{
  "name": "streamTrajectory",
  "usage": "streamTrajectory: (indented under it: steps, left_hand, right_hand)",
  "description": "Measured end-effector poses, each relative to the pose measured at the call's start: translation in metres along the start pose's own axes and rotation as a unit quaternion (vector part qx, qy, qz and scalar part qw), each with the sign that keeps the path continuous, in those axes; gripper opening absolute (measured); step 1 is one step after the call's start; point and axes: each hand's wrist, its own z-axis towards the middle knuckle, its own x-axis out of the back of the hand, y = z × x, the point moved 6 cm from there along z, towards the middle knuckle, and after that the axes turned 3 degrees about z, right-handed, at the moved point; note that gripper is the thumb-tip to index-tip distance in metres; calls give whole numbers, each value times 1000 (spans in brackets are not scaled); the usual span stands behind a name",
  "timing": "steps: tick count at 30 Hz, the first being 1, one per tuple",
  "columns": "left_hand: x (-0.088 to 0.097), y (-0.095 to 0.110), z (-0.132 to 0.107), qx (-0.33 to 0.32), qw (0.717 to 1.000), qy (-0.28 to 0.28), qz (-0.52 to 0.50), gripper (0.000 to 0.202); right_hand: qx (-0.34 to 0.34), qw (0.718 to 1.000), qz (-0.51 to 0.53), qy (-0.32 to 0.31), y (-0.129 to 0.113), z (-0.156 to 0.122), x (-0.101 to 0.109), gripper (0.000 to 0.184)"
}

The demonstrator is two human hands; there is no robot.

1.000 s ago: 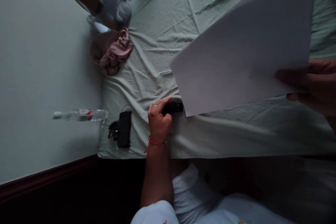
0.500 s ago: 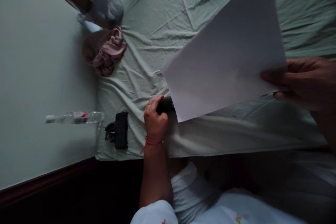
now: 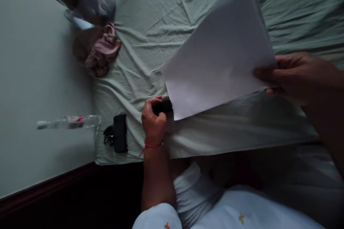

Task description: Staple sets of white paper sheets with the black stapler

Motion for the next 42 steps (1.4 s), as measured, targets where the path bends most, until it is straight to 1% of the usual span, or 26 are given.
streamTrajectory:
  steps: [4,7,10,14,18,22,24,28,29,30,32,35,38,40,42]
  left_hand:
    - [3,3,0,16,996,24,-83,32]
    - [6,5,1,26,989,65,-126,20]
    - [3,4,3,25,994,74,-83,25]
    - [-1,1,5,12,998,63,-10,21]
    - [-2,-1,6,12,998,55,-2,19]
    - [0,3,4,7,999,28,18,19]
    - [7,7,5,-12,999,36,26,21]
    - [32,18,9,-43,991,127,21,32]
    - [36,21,11,-49,989,138,17,34]
    - [38,25,14,-53,989,135,16,37]
    - [35,31,23,-59,992,105,25,44]
    - [22,33,38,-53,995,47,71,57]
    - [2,21,50,-23,991,-24,133,61]
    - [-11,9,53,5,984,-71,163,61]
    - [-19,-1,52,21,979,-100,177,62]
  right_hand:
    - [27,999,-2,-16,6,5,-3,2]
    - [45,998,5,-32,8,7,-4,2]
    - [52,998,-4,-28,10,9,-3,4]
    - [62,998,-31,-15,11,12,2,8]
    - [61,997,-43,-8,10,12,3,10]
    - [52,997,-58,-12,7,8,1,6]
    - [50,996,-65,-18,6,7,-2,5]
    - [46,997,-51,-37,7,7,-9,5]
    - [45,997,-44,-41,6,8,-11,5]
    - [43,997,-36,-44,6,8,-12,5]
    - [40,998,-25,-43,5,8,-14,5]
    - [47,997,-47,-36,3,7,-14,5]
    - [69,995,-55,-46,0,5,-16,6]
    - [77,995,-43,-52,0,4,-17,6]
    - [74,995,-35,-53,0,5,-18,6]
